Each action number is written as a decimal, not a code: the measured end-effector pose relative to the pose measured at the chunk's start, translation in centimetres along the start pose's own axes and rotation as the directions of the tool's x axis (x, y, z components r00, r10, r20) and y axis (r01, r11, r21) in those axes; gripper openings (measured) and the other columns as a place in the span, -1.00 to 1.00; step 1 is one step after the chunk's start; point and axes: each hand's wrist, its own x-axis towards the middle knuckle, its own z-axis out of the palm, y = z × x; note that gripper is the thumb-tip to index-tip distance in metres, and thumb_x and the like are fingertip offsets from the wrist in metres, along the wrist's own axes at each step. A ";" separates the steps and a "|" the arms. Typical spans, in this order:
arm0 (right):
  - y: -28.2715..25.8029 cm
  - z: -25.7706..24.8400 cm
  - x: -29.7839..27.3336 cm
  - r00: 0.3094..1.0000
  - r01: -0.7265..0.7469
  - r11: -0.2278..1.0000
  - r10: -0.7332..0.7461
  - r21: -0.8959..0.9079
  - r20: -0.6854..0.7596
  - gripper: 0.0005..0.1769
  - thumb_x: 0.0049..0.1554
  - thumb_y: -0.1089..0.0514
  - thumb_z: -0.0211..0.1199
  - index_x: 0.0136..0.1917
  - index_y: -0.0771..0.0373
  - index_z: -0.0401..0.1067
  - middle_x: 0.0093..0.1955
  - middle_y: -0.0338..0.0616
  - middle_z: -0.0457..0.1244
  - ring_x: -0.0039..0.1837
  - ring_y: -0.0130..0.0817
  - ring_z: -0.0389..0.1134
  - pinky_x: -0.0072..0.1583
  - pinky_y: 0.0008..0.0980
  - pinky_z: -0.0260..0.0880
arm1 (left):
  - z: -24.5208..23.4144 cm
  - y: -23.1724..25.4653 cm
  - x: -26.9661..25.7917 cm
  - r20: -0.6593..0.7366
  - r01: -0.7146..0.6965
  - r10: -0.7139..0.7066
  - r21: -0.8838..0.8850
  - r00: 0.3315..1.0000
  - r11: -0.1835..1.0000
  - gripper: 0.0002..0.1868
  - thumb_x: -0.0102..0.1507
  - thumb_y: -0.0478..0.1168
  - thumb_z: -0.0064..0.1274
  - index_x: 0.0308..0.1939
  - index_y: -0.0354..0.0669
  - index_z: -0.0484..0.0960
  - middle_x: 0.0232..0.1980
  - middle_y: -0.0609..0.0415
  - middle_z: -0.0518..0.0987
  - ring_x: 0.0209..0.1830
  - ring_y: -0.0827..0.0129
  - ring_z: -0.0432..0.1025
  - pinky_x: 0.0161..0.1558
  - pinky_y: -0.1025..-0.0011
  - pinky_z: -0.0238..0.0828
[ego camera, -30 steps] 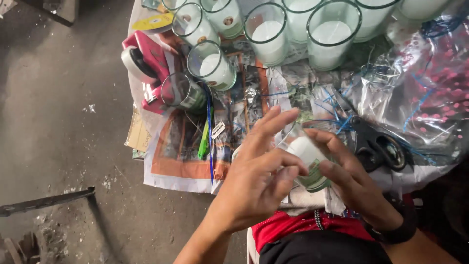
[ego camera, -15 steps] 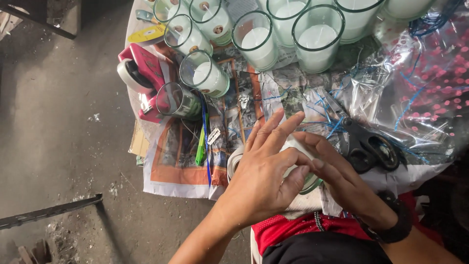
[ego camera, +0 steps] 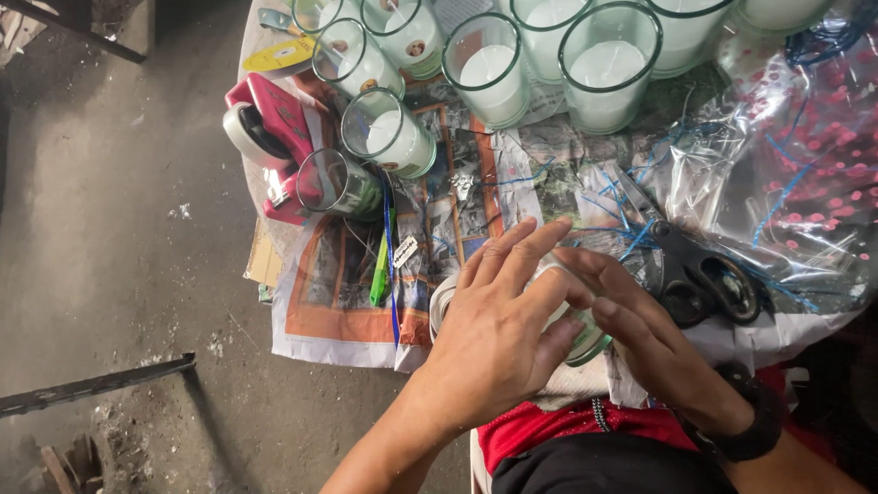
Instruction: Applying small adhesive labels to the bottom of glass candle jars.
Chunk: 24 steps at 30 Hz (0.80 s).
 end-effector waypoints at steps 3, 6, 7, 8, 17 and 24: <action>-0.5 0.2 0.1 1.000 -0.003 0.997 0.002 -0.077 -0.006 -0.44 0.02 0.02 -0.25 0.26 0.27 0.05 0.33 -0.16 -0.01 0.40 -0.40 -0.11 0.34 -0.35 -0.24 | -0.4 -0.1 0.0 0.041 0.032 -0.029 -0.073 0.999 0.997 -0.69 0.08 -0.16 -0.15 -0.11 -0.08 0.30 0.19 -0.04 0.23 0.27 0.02 0.04 0.14 0.10 -0.03; -1.0 0.5 0.0 0.982 0.158 0.983 -0.166 0.089 0.094 -0.28 -0.02 -0.28 -0.12 0.16 0.35 0.08 0.24 -0.04 0.05 0.34 -0.31 0.00 0.30 -0.30 -0.05 | -0.5 -0.3 -0.1 0.009 0.015 -0.014 -0.107 1.000 0.994 -0.68 0.06 -0.16 -0.13 -0.13 -0.09 0.28 0.09 0.03 0.30 0.24 0.06 0.09 0.13 0.16 0.01; -0.9 0.5 -0.1 0.991 0.113 0.993 -0.109 -0.042 0.083 -0.35 -0.05 -0.14 -0.05 0.21 0.27 0.04 0.28 -0.12 0.02 0.36 -0.39 -0.04 0.02 -0.49 0.05 | -0.5 -0.3 -0.2 0.010 0.015 -0.014 -0.116 1.000 0.993 -0.69 0.06 -0.17 -0.13 -0.14 -0.10 0.28 0.06 0.04 0.31 0.22 0.07 0.10 0.11 0.16 0.02; -0.8 0.4 -0.1 0.996 0.064 0.983 -0.054 -0.170 0.065 -0.35 -0.08 0.00 0.03 0.25 0.20 0.00 0.31 -0.19 -0.01 0.38 -0.47 -0.08 -0.26 -0.69 0.14 | -0.6 -0.2 -0.2 0.010 0.014 -0.013 -0.125 1.000 0.992 -0.70 0.06 -0.17 -0.14 -0.14 -0.11 0.29 0.02 0.05 0.31 0.20 0.09 0.11 0.10 0.17 0.03; -0.2 0.3 -0.3 0.995 0.083 0.962 -0.067 -0.261 0.069 -0.37 -0.11 -0.06 0.06 0.18 0.23 0.09 0.17 -0.23 0.10 0.26 -0.48 0.05 0.15 -0.50 0.07 | -1.7 -1.1 1.0 0.116 0.000 0.008 -0.074 0.993 0.997 -0.72 0.05 -0.04 -0.12 -0.22 -0.02 0.41 -0.21 0.04 0.37 -0.12 0.14 0.25 -0.09 0.25 0.11; -0.6 0.9 0.1 0.947 0.315 0.881 -0.270 -0.353 0.172 -0.34 -0.05 -0.08 0.00 0.24 0.30 0.01 0.33 -0.04 -0.05 0.40 -0.30 -0.14 0.32 -0.33 -0.17 | -0.4 -0.7 2.3 0.133 -0.004 0.006 -0.010 0.991 1.000 -0.84 -0.01 -0.07 -0.11 -0.43 0.01 0.49 -0.31 0.07 0.39 -0.25 0.13 0.30 -0.15 0.22 0.10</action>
